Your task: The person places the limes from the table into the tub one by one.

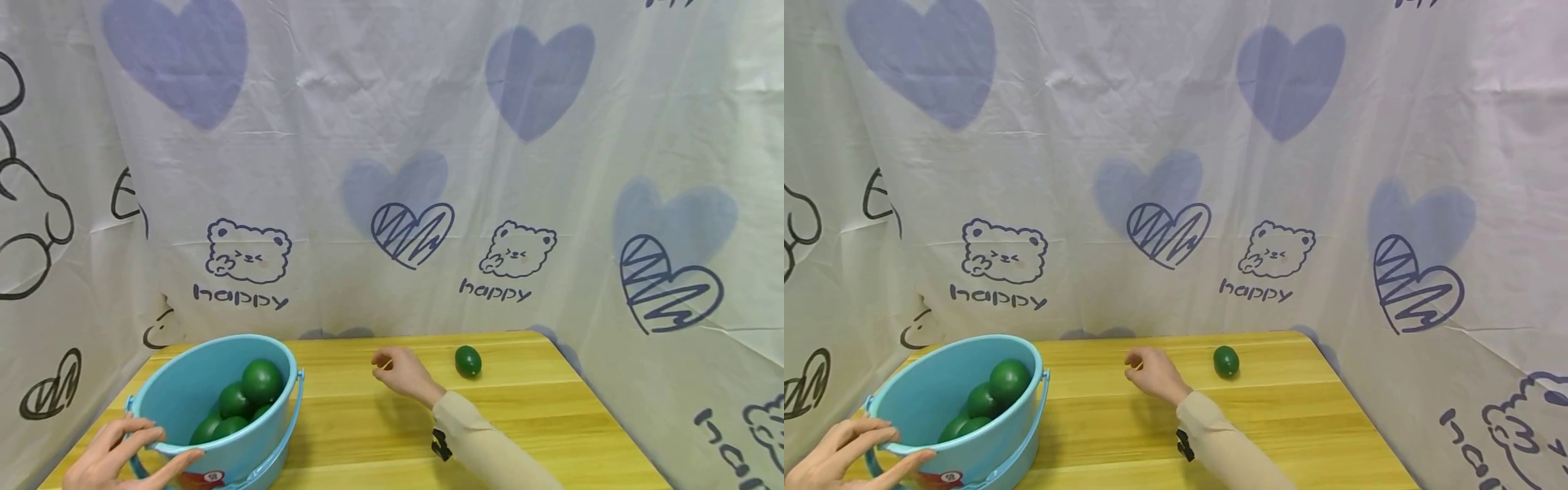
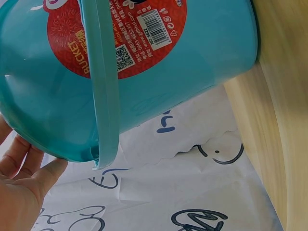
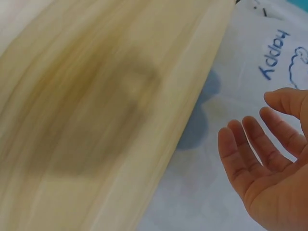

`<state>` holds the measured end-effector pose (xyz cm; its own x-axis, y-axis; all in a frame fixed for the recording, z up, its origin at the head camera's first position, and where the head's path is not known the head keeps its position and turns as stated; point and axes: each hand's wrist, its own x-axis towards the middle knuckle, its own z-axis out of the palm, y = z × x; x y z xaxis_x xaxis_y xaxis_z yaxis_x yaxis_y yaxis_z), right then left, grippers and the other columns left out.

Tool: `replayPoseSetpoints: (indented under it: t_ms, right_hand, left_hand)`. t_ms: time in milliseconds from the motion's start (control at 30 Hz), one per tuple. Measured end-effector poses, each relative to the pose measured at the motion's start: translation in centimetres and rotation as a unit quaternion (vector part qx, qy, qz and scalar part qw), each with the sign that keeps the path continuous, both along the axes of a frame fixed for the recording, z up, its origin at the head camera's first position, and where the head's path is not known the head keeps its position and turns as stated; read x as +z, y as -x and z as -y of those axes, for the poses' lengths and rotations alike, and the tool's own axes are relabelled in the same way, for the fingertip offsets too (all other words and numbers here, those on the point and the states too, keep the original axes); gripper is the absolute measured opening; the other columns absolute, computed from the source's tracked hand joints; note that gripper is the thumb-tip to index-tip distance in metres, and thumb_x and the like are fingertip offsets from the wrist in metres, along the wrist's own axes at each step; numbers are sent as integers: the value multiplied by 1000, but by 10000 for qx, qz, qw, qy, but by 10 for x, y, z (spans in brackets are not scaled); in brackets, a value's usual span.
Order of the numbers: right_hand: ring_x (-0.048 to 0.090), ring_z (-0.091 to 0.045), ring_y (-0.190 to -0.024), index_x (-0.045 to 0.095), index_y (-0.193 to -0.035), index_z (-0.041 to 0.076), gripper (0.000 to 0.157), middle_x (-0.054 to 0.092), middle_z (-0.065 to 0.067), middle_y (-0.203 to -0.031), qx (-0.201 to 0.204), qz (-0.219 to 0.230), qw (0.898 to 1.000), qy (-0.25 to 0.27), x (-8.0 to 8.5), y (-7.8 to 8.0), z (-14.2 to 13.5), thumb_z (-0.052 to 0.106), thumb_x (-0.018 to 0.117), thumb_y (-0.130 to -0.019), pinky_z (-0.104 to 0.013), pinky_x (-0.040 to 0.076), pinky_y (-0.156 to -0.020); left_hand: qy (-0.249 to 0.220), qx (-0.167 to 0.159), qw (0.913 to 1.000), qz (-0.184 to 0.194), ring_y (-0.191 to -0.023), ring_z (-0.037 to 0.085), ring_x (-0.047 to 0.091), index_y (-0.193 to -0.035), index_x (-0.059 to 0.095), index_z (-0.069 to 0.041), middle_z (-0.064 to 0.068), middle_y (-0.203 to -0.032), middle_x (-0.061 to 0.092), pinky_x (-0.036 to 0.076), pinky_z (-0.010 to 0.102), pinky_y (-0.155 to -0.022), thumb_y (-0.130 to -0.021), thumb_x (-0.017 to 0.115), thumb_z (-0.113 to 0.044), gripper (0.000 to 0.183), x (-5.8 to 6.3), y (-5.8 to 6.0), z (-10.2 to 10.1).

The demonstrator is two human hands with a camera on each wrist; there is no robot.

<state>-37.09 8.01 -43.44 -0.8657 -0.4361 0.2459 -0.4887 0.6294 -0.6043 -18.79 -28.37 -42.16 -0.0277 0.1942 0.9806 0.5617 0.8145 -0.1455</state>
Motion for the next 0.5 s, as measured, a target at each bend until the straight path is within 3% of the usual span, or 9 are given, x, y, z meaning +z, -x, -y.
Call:
replayPoseSetpoints:
  t_ms: [233,500]
  right_hand:
    - [66,-20,-91,70,-107,7,19,71,-8,-102,-519,-182,9981,-267,-10,11,-18,13,68,-90,-34,56,-76]
    - [65,-21,-91,70,-106,6,19,71,-8,-100,-835,-171,9953,-465,-16,15,-35,13,69,-89,-37,56,-77]
  left_hand:
    - [-830,41,9953,505,-69,19,50,-65,73,-12,14,-67,59,37,6,-78,-66,75,-70,59,-1,-1,-1]
    - [-862,155,9940,654,-70,18,50,-66,73,-12,13,-69,60,37,5,-77,-64,75,-72,60,-4,-2,2]
